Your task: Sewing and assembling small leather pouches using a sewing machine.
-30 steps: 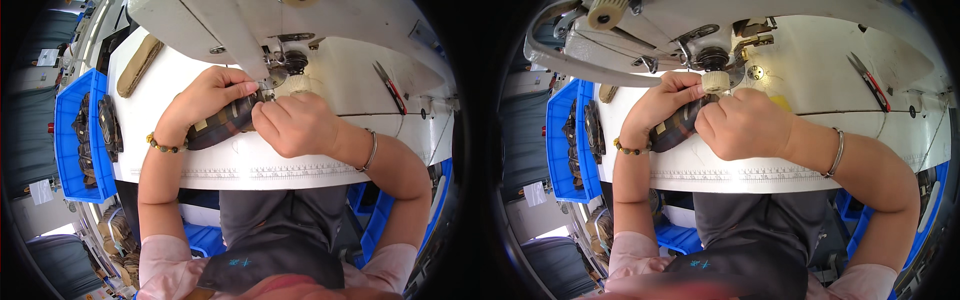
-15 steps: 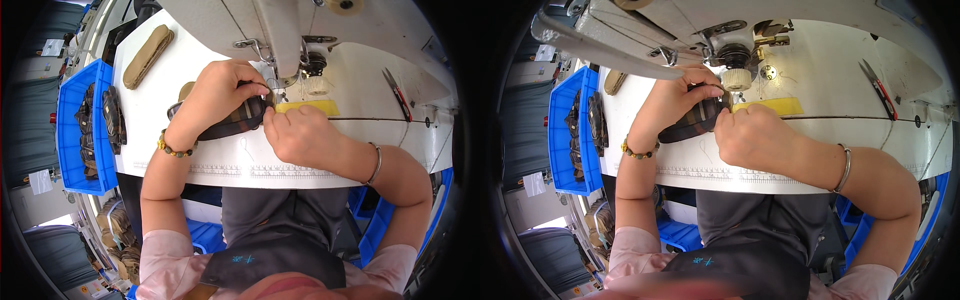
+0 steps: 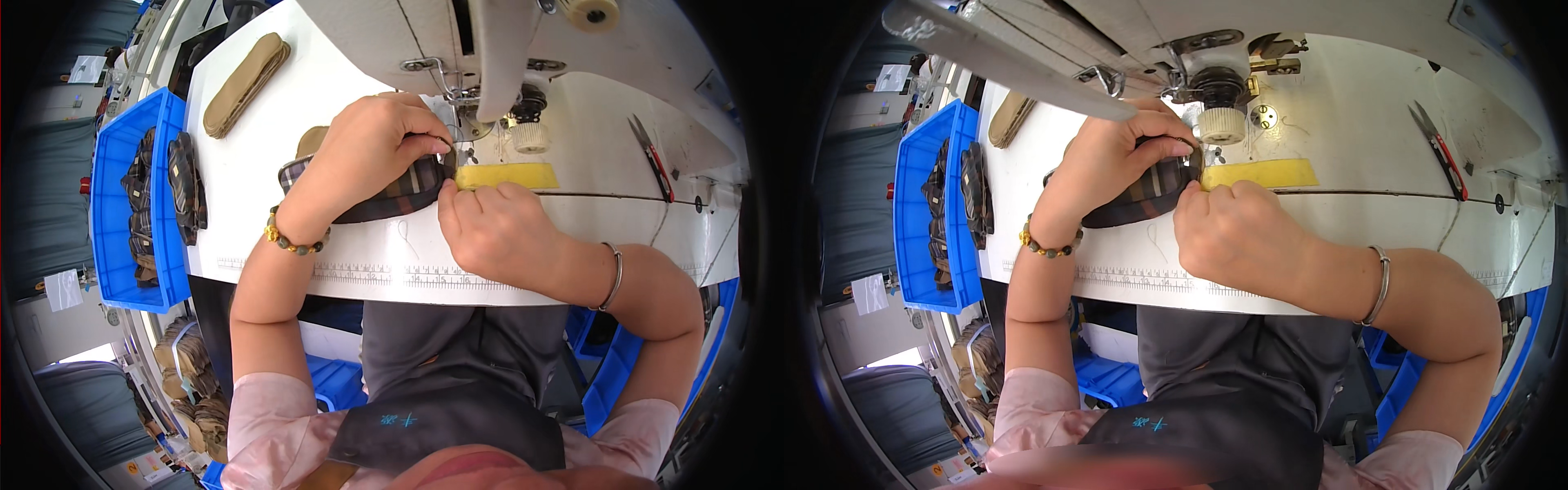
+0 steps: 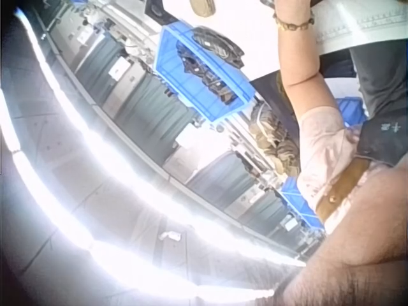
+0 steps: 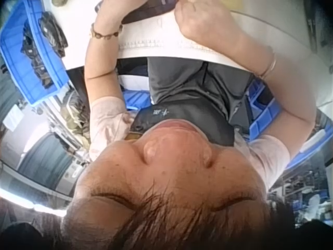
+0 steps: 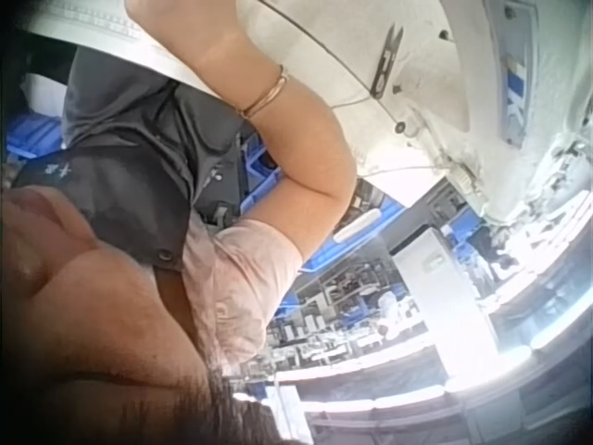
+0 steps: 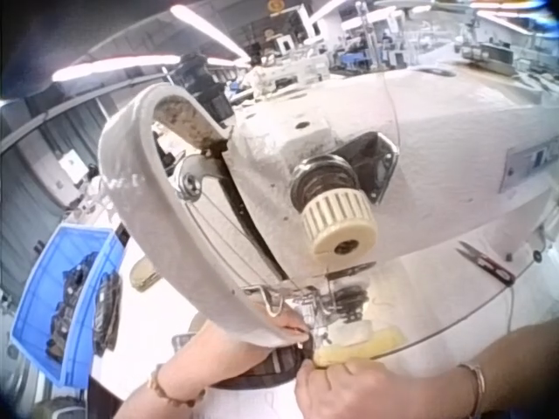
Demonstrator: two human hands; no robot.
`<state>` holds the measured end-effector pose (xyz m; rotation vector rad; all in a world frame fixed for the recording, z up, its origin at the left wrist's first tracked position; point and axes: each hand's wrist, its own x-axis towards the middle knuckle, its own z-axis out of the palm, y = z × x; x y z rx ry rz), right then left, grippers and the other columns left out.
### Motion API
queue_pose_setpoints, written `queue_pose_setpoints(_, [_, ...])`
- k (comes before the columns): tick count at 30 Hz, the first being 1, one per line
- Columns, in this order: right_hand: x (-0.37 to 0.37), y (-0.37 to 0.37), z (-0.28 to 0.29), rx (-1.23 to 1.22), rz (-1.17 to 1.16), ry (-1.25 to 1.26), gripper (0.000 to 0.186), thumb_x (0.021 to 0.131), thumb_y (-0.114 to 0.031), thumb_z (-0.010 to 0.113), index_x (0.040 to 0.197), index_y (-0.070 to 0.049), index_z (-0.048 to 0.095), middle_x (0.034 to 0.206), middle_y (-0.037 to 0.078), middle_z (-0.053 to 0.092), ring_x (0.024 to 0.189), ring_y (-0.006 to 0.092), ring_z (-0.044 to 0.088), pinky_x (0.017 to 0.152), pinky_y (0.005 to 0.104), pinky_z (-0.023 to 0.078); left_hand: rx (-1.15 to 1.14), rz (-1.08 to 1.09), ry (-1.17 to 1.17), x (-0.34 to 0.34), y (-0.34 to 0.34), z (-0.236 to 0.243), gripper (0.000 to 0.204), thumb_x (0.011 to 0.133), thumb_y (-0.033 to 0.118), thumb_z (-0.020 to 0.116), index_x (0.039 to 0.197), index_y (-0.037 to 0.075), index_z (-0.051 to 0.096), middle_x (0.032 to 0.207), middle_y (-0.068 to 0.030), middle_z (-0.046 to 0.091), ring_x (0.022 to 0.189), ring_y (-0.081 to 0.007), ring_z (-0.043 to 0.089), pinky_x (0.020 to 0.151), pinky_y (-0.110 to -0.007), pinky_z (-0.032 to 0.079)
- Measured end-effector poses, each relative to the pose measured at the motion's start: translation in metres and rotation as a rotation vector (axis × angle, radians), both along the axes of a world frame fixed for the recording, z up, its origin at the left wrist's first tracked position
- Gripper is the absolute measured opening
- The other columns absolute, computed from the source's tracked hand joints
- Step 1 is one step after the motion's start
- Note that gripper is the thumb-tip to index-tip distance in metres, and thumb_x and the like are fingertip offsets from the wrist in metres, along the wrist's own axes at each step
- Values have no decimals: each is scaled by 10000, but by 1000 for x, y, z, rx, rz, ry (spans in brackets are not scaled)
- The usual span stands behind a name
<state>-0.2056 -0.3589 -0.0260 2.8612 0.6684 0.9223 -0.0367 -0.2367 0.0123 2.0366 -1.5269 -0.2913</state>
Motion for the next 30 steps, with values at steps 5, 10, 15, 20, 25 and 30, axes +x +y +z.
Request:
queue_pose_setpoints(5, [-4,2,5,41,0,77,185,729,-49,715,873,66,731,543,-5,527,458,115,532,416,257,367,-14,4,-60,0,-1,-5,84,788,158,769,850,101,777,816,-43,694,778,-267,652,691,-356,517])
queue_pose_setpoints(10, [-5,2,6,39,-9,85,206,726,-50,711,890,72,731,544,2,534,464,118,542,414,259,374,11,-28,-36,0,-2,-2,121,810,85,791,907,22,754,842,-72,697,759,-219,649,700,-315,511])
queue_pose_setpoints(15, [-5,1,7,60,0,97,225,717,-55,706,894,81,730,543,7,537,466,122,547,415,261,380,8,-15,-18,-1,-1,-6,122,813,69,793,906,10,742,848,-74,698,779,-206,653,712,-313,515])
queue_pose_setpoints(20, [-5,1,6,65,2,98,232,710,-64,702,891,79,730,547,13,545,469,129,554,412,263,380,-12,29,38,-1,-2,-8,102,779,146,791,851,78,767,815,-70,689,786,-282,645,711,-366,517])
queue_pose_setpoints(25, [-6,1,6,65,4,100,229,711,-65,700,890,75,730,553,16,551,474,131,559,416,264,388,59,-3,53,0,-1,-2,117,823,53,787,912,-1,735,873,-69,694,800,-185,654,738,-294,521])
queue_pose_setpoints(30, [-6,1,5,60,12,88,232,708,-68,699,895,66,731,562,15,556,484,131,566,429,261,402,77,-16,92,1,0,-1,112,826,51,782,918,2,741,887,-61,690,805,-180,652,743,-289,521])
